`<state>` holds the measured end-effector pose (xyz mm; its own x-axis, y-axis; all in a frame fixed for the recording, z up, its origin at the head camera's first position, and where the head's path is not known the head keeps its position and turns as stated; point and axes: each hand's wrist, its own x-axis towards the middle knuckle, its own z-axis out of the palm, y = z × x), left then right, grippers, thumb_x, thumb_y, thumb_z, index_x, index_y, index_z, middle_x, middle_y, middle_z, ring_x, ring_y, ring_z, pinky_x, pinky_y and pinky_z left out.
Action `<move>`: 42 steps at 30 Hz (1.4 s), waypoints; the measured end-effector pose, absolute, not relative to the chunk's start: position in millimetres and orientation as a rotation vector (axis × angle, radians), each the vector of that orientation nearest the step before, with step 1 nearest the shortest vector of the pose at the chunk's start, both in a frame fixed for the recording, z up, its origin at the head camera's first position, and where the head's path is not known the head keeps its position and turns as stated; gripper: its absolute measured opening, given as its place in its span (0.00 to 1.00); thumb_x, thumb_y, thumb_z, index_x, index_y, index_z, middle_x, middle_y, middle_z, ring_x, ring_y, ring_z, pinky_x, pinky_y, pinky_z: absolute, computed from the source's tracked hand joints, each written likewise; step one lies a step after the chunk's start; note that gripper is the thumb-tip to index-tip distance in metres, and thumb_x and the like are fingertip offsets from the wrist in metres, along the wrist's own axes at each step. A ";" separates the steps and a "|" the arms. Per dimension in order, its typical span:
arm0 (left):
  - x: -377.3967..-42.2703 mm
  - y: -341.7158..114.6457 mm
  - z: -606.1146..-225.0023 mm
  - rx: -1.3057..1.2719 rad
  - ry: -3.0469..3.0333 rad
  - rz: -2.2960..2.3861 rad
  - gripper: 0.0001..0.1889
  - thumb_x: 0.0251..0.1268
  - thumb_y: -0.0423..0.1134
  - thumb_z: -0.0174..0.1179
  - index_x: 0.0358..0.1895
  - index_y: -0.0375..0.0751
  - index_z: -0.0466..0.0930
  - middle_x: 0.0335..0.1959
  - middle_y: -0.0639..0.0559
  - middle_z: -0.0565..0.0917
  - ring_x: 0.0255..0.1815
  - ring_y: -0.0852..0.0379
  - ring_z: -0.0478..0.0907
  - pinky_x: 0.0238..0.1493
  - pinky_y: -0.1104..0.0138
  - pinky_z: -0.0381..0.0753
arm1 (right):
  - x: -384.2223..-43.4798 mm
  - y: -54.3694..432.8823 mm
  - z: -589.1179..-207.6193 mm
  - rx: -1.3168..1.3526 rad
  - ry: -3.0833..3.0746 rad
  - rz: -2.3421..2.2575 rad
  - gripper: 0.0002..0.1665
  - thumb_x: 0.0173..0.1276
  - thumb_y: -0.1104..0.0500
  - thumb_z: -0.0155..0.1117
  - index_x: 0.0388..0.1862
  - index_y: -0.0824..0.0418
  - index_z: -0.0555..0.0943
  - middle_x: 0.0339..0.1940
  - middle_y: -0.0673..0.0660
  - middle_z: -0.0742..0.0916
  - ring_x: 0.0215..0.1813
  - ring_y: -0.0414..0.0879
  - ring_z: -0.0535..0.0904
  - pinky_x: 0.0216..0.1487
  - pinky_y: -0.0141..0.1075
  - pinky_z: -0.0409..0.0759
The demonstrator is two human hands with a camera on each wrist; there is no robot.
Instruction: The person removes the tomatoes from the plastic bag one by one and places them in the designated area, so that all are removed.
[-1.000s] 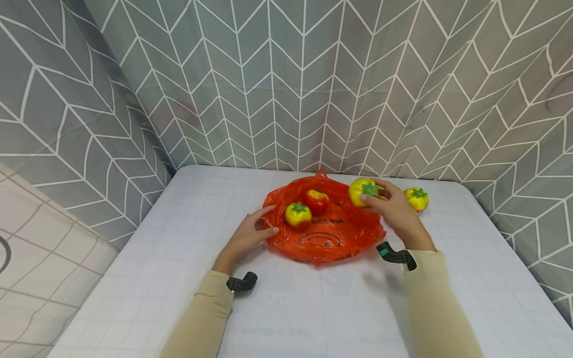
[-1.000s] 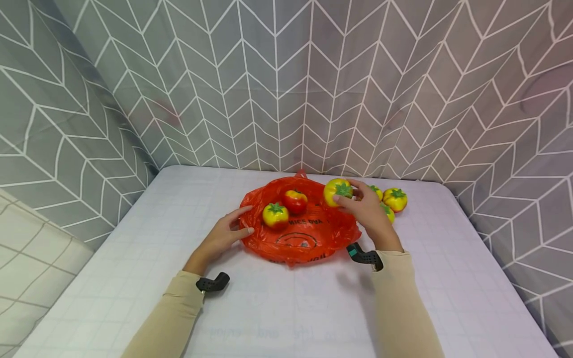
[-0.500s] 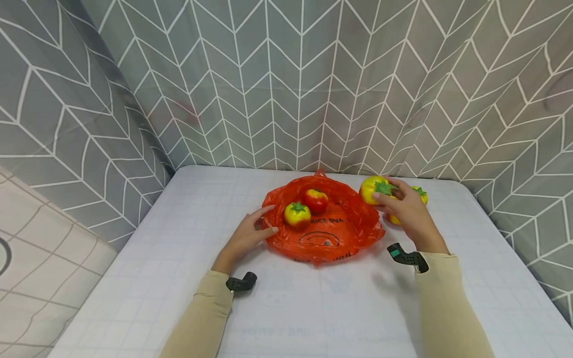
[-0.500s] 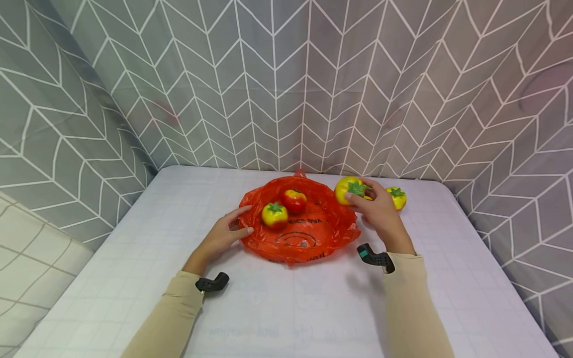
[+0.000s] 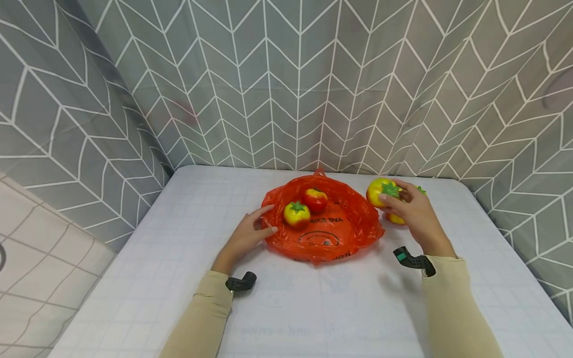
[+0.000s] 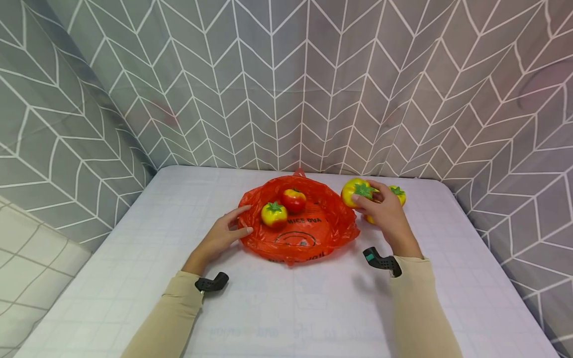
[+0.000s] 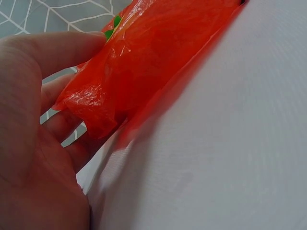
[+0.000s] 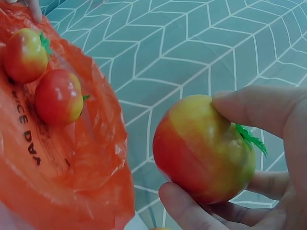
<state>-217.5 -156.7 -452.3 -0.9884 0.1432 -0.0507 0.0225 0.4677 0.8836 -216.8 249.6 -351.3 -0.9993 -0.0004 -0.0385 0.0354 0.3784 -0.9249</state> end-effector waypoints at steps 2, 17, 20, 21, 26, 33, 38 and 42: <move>-218.2 -156.7 -453.0 0.156 2.589 1.560 0.33 0.60 0.53 0.68 0.70 0.69 0.70 0.70 0.52 0.70 0.70 0.47 0.65 0.67 0.43 0.69 | -216.4 251.9 -352.7 0.047 2.583 -1.735 0.55 0.68 0.37 0.65 0.82 0.59 0.52 0.72 0.68 0.68 0.50 0.44 0.83 0.58 0.41 0.79; -216.0 -158.1 -452.9 0.147 2.587 1.563 0.33 0.61 0.53 0.68 0.70 0.69 0.70 0.71 0.50 0.70 0.73 0.44 0.61 0.70 0.40 0.62 | -211.7 274.4 -361.9 0.125 2.635 -1.721 0.54 0.68 0.36 0.64 0.82 0.57 0.53 0.73 0.65 0.67 0.64 0.52 0.69 0.52 0.23 0.77; -215.9 -158.2 -453.9 0.151 2.588 1.562 0.33 0.61 0.53 0.68 0.70 0.68 0.70 0.71 0.50 0.70 0.73 0.44 0.62 0.69 0.41 0.63 | -210.9 279.1 -363.4 0.139 2.641 -1.712 0.55 0.67 0.35 0.64 0.82 0.57 0.52 0.73 0.65 0.67 0.65 0.53 0.68 0.54 0.26 0.78; -215.9 -158.2 -454.2 0.152 2.589 1.562 0.33 0.61 0.53 0.68 0.70 0.68 0.70 0.71 0.50 0.70 0.73 0.44 0.62 0.70 0.41 0.63 | -210.7 280.5 -363.6 0.143 2.644 -1.707 0.55 0.67 0.35 0.64 0.82 0.57 0.52 0.73 0.65 0.66 0.66 0.54 0.67 0.55 0.27 0.78; -216.4 -157.4 -454.2 0.158 2.595 1.557 0.33 0.61 0.53 0.68 0.71 0.68 0.70 0.72 0.50 0.69 0.75 0.42 0.58 0.70 0.38 0.60 | -208.4 286.4 -362.2 0.168 2.673 -1.687 0.57 0.66 0.34 0.64 0.81 0.59 0.51 0.74 0.66 0.65 0.67 0.56 0.67 0.59 0.32 0.77; -217.3 -155.8 -454.0 0.159 2.585 1.554 0.33 0.61 0.53 0.68 0.71 0.68 0.70 0.73 0.50 0.68 0.76 0.42 0.56 0.71 0.38 0.60 | -205.8 298.7 -361.0 0.206 2.673 -1.767 0.58 0.66 0.35 0.65 0.81 0.62 0.50 0.72 0.68 0.64 0.60 0.50 0.73 0.50 0.25 0.79; -216.0 -155.6 -452.2 0.148 2.592 1.555 0.33 0.61 0.52 0.67 0.71 0.67 0.70 0.73 0.50 0.69 0.77 0.41 0.55 0.71 0.37 0.57 | -206.9 307.3 -361.1 0.222 2.671 -1.822 0.57 0.67 0.37 0.65 0.82 0.62 0.49 0.70 0.65 0.66 0.56 0.44 0.74 0.48 0.25 0.81; -215.2 -156.0 -451.6 0.149 2.599 1.551 0.32 0.62 0.52 0.67 0.71 0.67 0.70 0.72 0.50 0.69 0.77 0.41 0.56 0.71 0.37 0.56 | -207.8 312.1 -360.8 0.236 2.661 -1.883 0.56 0.66 0.39 0.67 0.81 0.61 0.52 0.64 0.59 0.70 0.54 0.41 0.74 0.45 0.25 0.81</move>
<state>-215.2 -156.0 -451.6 -0.9890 0.1411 -0.0453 0.0272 0.4729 0.8807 -207.8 312.1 -360.8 -0.9816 0.1900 0.0199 0.0444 0.3285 -0.9435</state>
